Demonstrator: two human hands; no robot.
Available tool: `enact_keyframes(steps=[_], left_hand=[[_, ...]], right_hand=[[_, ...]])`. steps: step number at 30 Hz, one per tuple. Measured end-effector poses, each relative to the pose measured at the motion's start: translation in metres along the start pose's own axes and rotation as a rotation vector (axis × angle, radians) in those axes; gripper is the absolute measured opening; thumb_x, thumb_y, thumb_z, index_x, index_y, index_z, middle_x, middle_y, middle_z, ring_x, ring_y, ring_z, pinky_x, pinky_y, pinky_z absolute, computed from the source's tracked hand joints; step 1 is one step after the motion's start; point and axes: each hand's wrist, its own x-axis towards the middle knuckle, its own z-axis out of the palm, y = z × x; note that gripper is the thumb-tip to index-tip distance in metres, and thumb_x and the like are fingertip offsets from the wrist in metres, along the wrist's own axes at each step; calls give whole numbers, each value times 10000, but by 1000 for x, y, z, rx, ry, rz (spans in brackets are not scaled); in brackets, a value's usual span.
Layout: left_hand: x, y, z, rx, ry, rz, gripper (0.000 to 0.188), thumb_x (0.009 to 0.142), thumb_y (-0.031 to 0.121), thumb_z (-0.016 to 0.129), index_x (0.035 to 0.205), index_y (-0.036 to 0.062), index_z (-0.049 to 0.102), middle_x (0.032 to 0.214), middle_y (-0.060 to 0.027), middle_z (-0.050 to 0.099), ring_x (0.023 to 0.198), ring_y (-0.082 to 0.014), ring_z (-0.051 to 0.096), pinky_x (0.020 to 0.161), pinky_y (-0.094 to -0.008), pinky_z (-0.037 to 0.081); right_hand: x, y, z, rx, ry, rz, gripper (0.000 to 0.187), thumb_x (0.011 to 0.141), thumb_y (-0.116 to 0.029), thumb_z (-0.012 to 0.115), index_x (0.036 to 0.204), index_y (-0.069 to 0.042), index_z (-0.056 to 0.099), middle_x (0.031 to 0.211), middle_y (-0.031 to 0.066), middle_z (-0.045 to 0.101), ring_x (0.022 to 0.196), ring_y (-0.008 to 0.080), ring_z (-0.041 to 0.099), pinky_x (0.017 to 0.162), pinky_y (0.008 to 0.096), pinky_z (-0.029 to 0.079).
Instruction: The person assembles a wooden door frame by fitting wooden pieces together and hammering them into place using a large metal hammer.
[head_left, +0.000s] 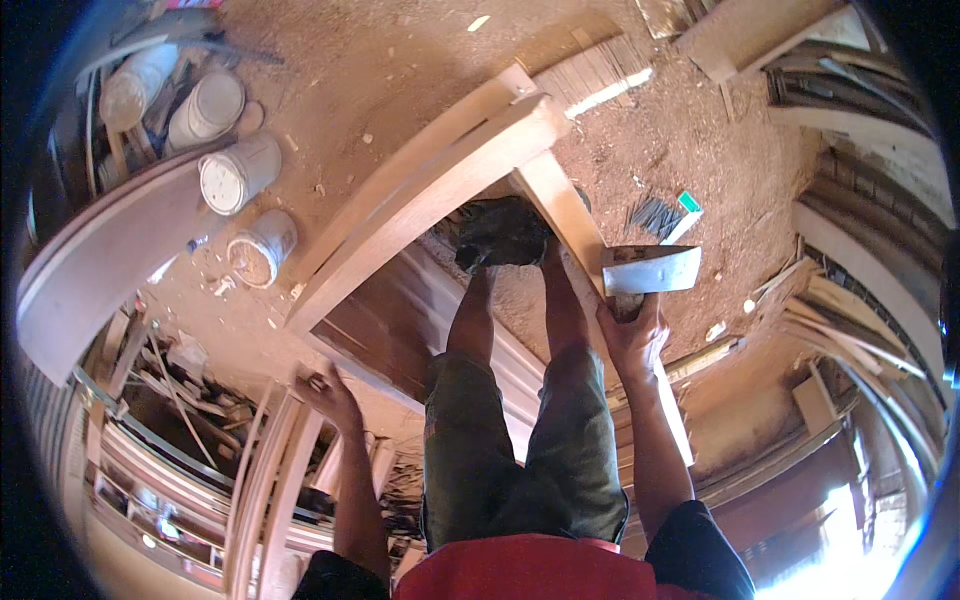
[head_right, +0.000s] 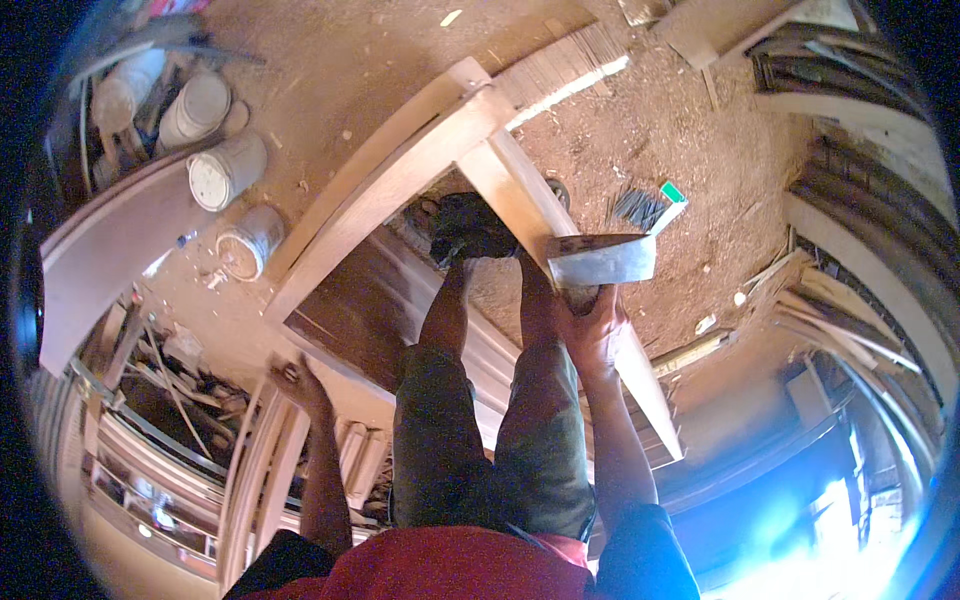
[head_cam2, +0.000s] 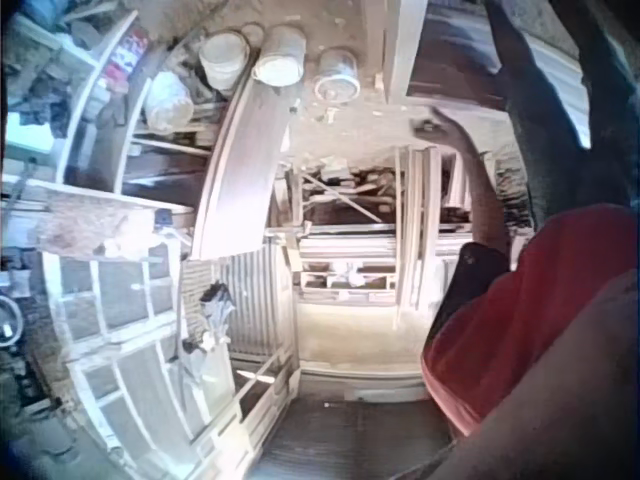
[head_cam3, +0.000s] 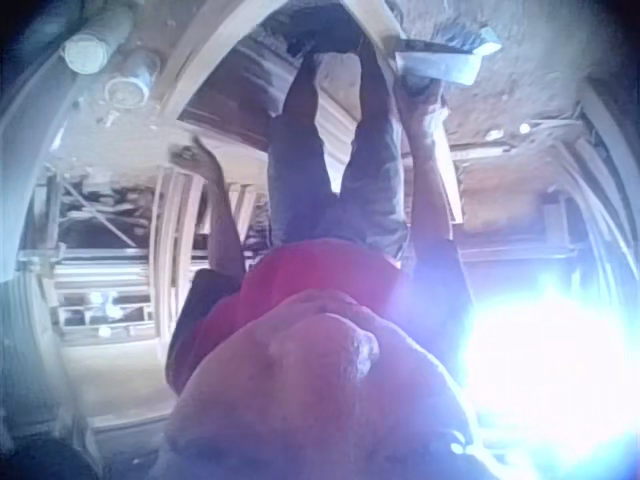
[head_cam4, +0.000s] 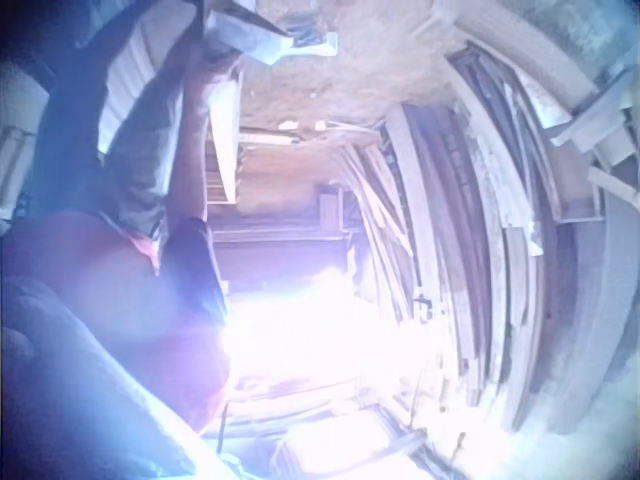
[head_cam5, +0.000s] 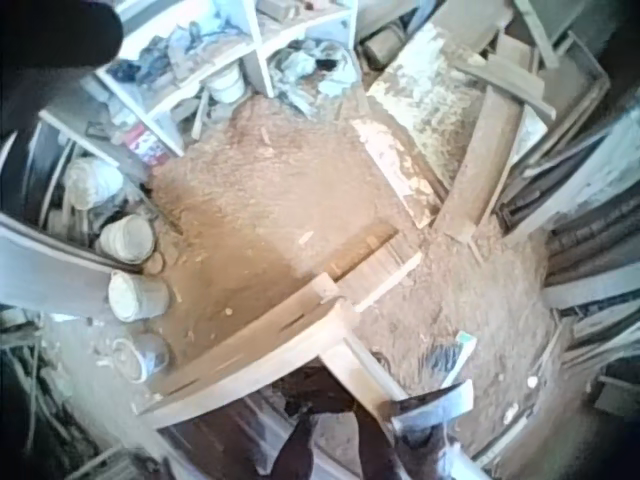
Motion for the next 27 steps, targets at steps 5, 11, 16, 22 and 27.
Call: enact_keyframes(steps=[5,11,16,22,27], left_hand=[[-126,-72,6,115,-398,-154,660,809,405,827,1239,-14,553,1052,-173,650,1025,-303,616,889,-421,474],[-133,-62,31,246,-336,-139,506,780,436,805,904,5,571,807,-220,642,766,-405,637,688,-510,458],[-131,-38,35,65,-300,-276,514,790,450,796,895,4,562,706,-182,619,672,-392,620,626,-486,457],[-134,-51,31,103,-328,-265,508,796,444,796,833,-7,566,682,-178,600,628,-369,595,596,-486,435],[-131,-45,29,95,-315,-242,500,806,427,789,775,-17,561,668,-187,588,598,-359,565,580,-486,418]], right_hand=[[-1,11,4,-55,-37,20,659,680,-307,856,1159,27,551,769,239,661,703,469,646,666,522,517],[2,1,4,-144,-30,-94,686,686,-306,869,1170,36,524,796,236,674,710,465,656,650,511,529],[2,17,5,-121,-75,-40,666,682,-260,869,1166,33,518,796,230,678,701,466,654,630,515,522],[2,14,6,-149,0,-133,631,693,-265,857,1141,33,526,780,227,673,669,450,657,605,509,518],[5,8,1,-103,-85,-43,625,714,-271,877,1136,46,543,801,198,672,680,343,656,670,452,525]])
